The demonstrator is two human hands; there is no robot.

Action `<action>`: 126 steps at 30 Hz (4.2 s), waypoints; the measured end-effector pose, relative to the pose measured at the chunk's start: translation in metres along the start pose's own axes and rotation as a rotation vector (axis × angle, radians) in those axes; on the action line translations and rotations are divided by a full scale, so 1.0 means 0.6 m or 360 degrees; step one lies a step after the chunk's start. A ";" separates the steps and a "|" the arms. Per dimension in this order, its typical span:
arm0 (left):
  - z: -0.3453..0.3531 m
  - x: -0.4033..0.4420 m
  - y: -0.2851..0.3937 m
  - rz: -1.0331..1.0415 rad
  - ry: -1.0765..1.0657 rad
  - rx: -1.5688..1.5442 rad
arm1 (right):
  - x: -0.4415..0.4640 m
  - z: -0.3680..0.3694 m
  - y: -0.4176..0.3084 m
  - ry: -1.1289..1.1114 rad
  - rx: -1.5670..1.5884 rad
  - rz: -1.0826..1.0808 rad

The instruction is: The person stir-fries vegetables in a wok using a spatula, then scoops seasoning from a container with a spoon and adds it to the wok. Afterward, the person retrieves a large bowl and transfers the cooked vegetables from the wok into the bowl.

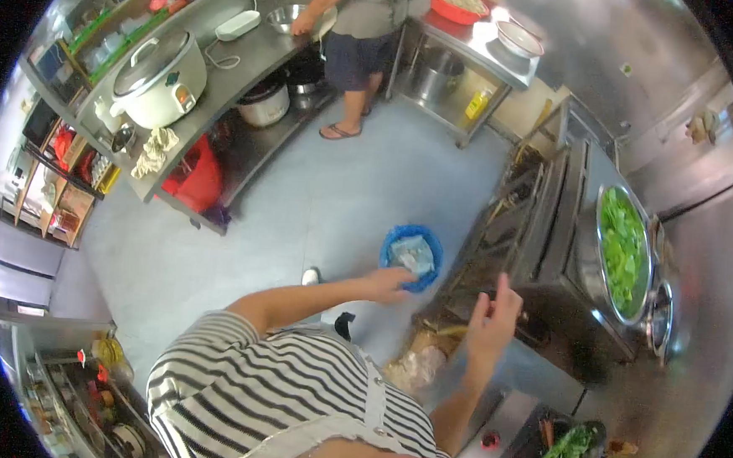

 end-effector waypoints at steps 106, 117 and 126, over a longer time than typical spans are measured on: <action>0.358 0.280 0.169 -0.0884 -0.2179 -0.0544 | -0.460 0.543 -0.322 0.2563 0.0407 0.3561; 0.326 0.188 0.162 -0.1007 -0.1502 -0.0933 | -0.815 -0.082 -0.085 0.1307 -0.1077 0.2370; 0.264 0.224 0.185 -0.0722 -0.1066 -0.0474 | -0.639 -0.504 0.274 0.0615 -0.1983 0.1895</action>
Point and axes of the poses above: each hand's wrist, its own x-axis towards the middle knuckle, its own z-axis out of the palm, y = z × x, the point moved 4 cm from there along x, towards the middle knuckle, and after that the axes turned 3 degrees about -x, right-handed, at the moved point
